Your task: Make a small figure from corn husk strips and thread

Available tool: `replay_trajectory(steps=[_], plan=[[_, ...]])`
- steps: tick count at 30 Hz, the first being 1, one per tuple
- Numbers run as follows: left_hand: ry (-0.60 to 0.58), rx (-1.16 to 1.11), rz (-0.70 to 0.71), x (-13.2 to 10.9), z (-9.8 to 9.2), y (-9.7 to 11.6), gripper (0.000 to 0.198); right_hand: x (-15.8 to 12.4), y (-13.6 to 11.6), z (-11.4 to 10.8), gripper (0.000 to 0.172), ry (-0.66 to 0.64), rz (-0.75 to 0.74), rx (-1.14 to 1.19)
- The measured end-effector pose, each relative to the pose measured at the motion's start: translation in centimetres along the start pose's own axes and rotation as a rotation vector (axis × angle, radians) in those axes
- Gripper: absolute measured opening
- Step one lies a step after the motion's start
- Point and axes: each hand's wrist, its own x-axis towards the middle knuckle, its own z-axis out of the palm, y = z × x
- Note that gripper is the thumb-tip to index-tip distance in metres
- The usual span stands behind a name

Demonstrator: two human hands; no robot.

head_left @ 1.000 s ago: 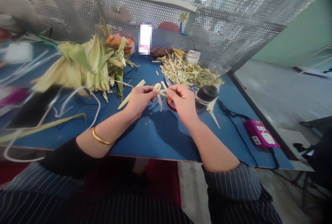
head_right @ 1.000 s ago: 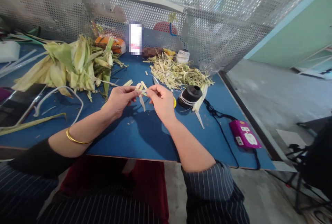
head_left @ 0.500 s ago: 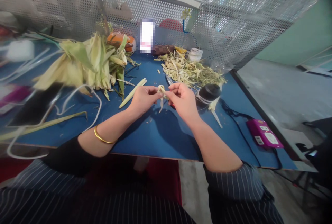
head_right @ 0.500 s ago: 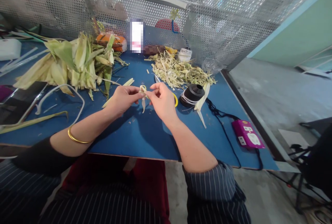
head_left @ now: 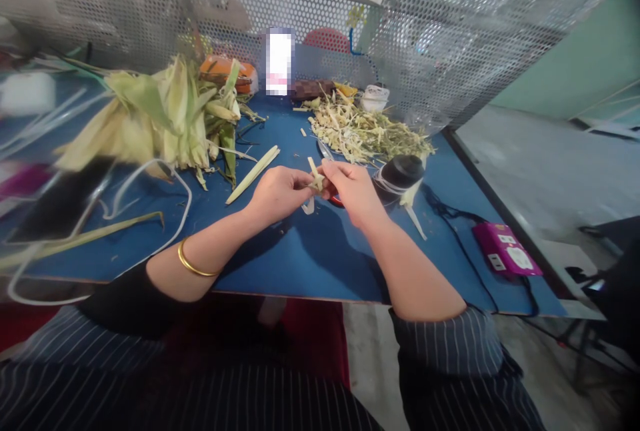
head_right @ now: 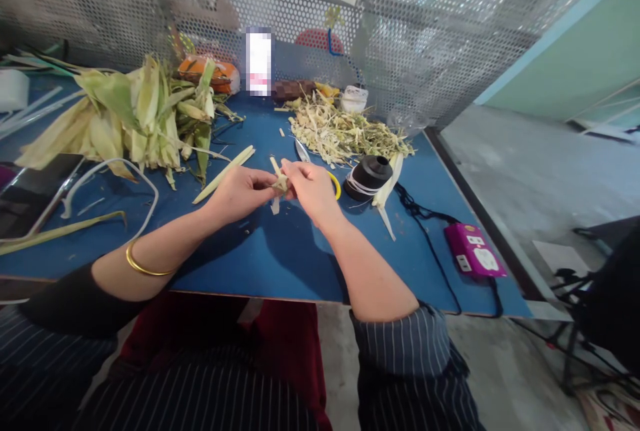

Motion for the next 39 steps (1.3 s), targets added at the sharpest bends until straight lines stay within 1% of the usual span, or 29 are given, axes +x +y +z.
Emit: replay_trajectory(steps=[1,3,6,11,12,14,17,21,23,26,29,31,32,33,35,37,39], plan=[[-0.014,0.022,0.009,0.0,0.0,0.0,0.018,0.0,0.0,-0.1,0.028,-0.008,0.004,-0.025],[-0.054,0.048,0.018,-0.1,0.0,0.1,0.02,0.1,0.1,-0.3,0.021,-0.008,0.006,-0.072],[-0.132,-0.027,-0.012,-0.2,0.0,0.3,0.021,0.2,0.2,-0.6,0.015,0.016,0.007,-0.068],[-0.369,-0.243,-0.076,-0.4,-0.2,0.8,0.017,0.4,0.4,-0.5,0.015,0.092,-0.03,0.075],[-0.397,-0.262,-0.086,-0.4,-0.3,0.9,0.017,0.4,0.5,-0.5,0.016,0.102,-0.042,0.096],[-0.411,-0.28,-0.108,-0.4,-0.5,1.2,0.016,0.4,0.5,-0.4,0.019,0.111,-0.06,0.12],[-0.379,-0.314,-0.166,-0.4,-0.7,1.5,0.017,0.4,0.3,-0.4,0.022,0.108,-0.08,0.127],[-0.335,-0.357,-0.218,-0.5,-0.5,1.6,0.025,0.3,-0.2,-0.5,0.02,0.103,-0.102,0.102],[-0.279,-0.333,-0.229,-0.5,-0.1,1.3,0.027,0.1,-0.4,-0.4,0.019,0.063,-0.105,0.083],[-0.211,-0.262,-0.238,-0.7,0.6,0.9,0.028,-0.1,-0.5,-0.3,0.02,-0.034,-0.125,0.069],[-0.22,-0.253,-0.244,-0.9,0.9,0.9,0.026,-0.2,-0.4,-0.1,0.021,-0.101,-0.162,0.084],[-0.243,-0.293,-0.249,-1.0,0.9,1.2,0.023,-0.1,-0.2,-0.1,0.022,-0.091,-0.182,0.086],[-0.236,-0.313,-0.254,-0.9,0.8,1.4,0.023,0.0,-0.1,-0.1,0.022,-0.07,-0.188,0.068],[-0.212,-0.332,-0.261,-0.9,0.7,1.5,0.022,0.1,0.0,-0.2,0.023,-0.044,-0.19,0.032],[-0.122,-0.367,-0.276,-0.6,0.2,1.6,0.023,0.4,0.1,-0.5,0.025,-0.017,-0.202,-0.083],[-0.04,-0.412,-0.289,-0.2,-0.3,1.5,0.023,0.5,-0.1,-1.0,0.028,-0.071,-0.233,-0.229],[-0.004,-0.451,-0.306,0.0,-0.8,1.2,0.023,0.6,-0.3,-1.5,0.028,-0.15,-0.274,-0.355]])
